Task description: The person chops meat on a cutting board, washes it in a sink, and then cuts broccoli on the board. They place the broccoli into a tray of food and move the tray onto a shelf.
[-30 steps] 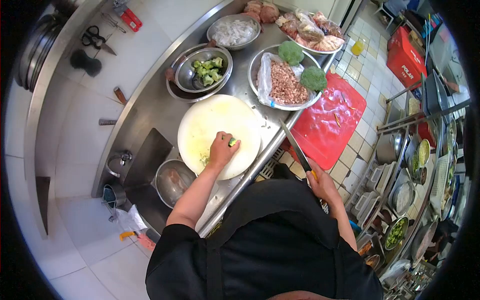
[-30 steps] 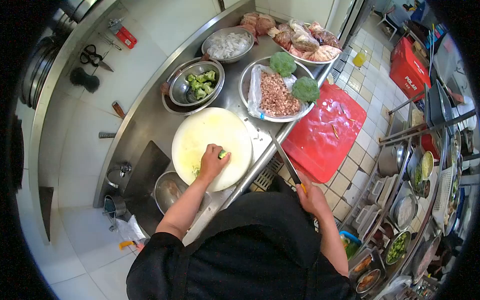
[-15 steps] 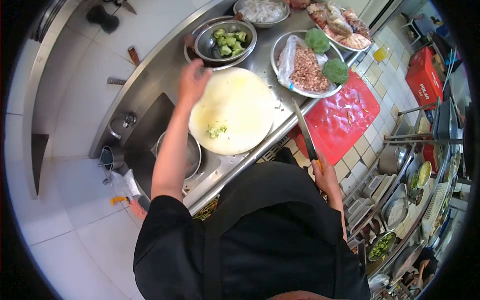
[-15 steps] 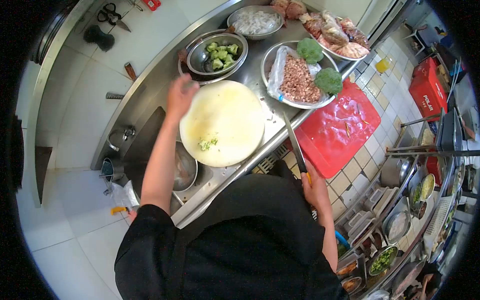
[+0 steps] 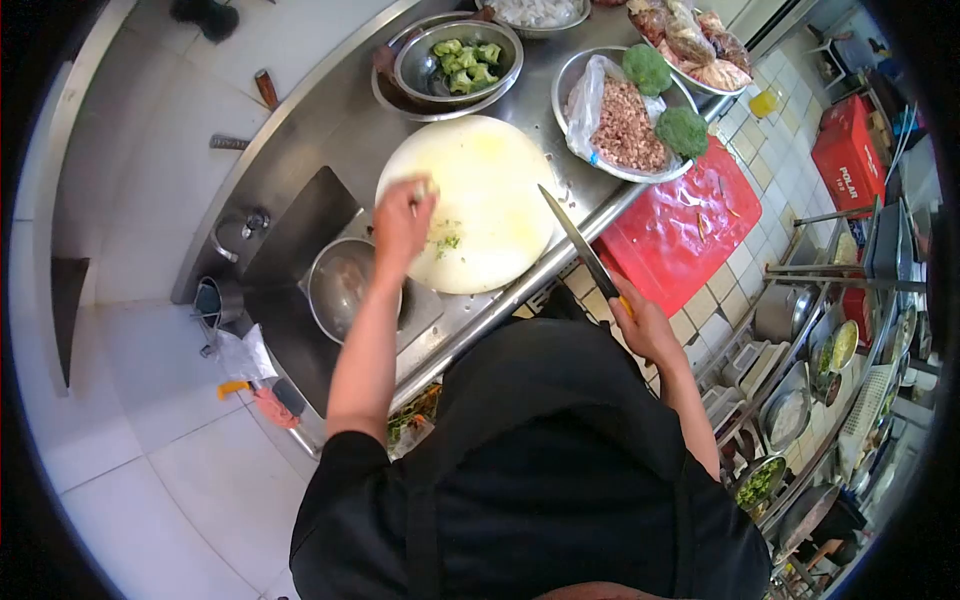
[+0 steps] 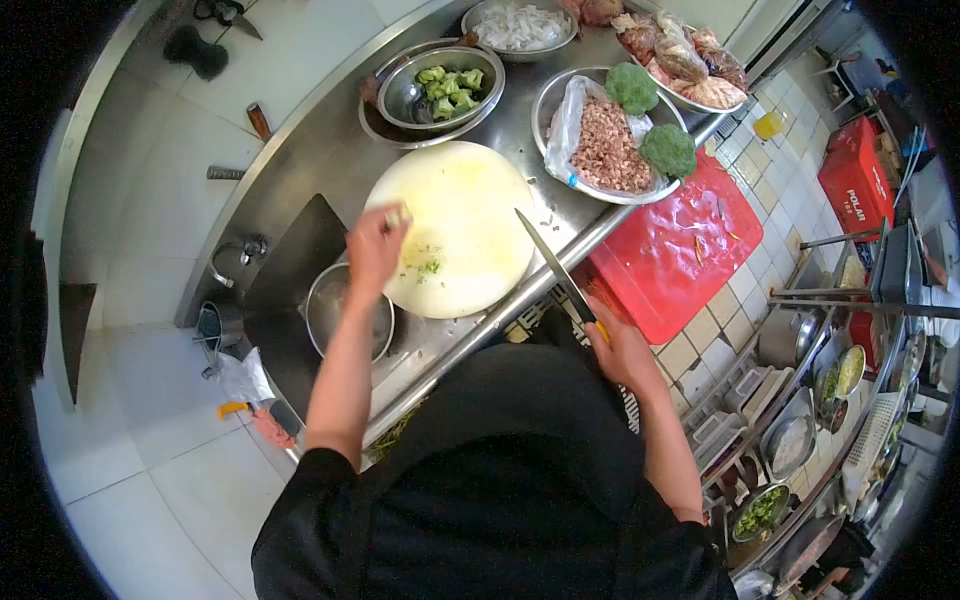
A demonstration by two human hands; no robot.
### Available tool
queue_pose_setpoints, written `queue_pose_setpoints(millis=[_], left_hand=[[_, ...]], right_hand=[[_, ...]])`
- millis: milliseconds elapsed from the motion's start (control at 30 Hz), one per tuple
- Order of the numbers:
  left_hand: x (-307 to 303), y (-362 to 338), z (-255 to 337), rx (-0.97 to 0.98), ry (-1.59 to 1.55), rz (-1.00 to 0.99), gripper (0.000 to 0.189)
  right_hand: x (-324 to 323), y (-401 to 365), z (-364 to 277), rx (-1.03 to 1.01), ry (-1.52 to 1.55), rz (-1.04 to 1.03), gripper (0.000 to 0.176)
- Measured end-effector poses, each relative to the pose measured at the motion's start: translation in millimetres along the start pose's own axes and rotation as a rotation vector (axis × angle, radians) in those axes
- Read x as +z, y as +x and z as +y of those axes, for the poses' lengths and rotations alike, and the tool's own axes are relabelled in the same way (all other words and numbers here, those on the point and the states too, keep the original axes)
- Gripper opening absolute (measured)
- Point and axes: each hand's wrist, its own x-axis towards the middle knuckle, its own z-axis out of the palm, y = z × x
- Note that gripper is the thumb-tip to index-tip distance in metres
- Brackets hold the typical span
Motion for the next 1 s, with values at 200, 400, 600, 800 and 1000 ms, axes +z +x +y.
queue_pose_setpoints(millis=[200,400,600,800,1000], left_hand=[[-48,96,62,0.305,-0.327,0.447,0.06],[-77,54,75,0.154,-0.48,0.394,0.046],[-89,33,51,0.059,-0.45,0.336,0.032],[-91,19,24,-0.047,-0.484,0.343,0.029],[-49,36,-2,-0.013,-0.548,0.142,0.031]], right_hand=[[13,31,-23,-0.154,-0.049,-0.012,0.053],[69,75,-47,-0.199,-0.183,-0.108,0.054],[78,85,-75,-0.602,-0.191,-0.639,0.052],[95,92,-48,-0.259,-0.109,-0.088,0.057],[98,132,-80,-0.241,-0.287,-0.089,0.043]])
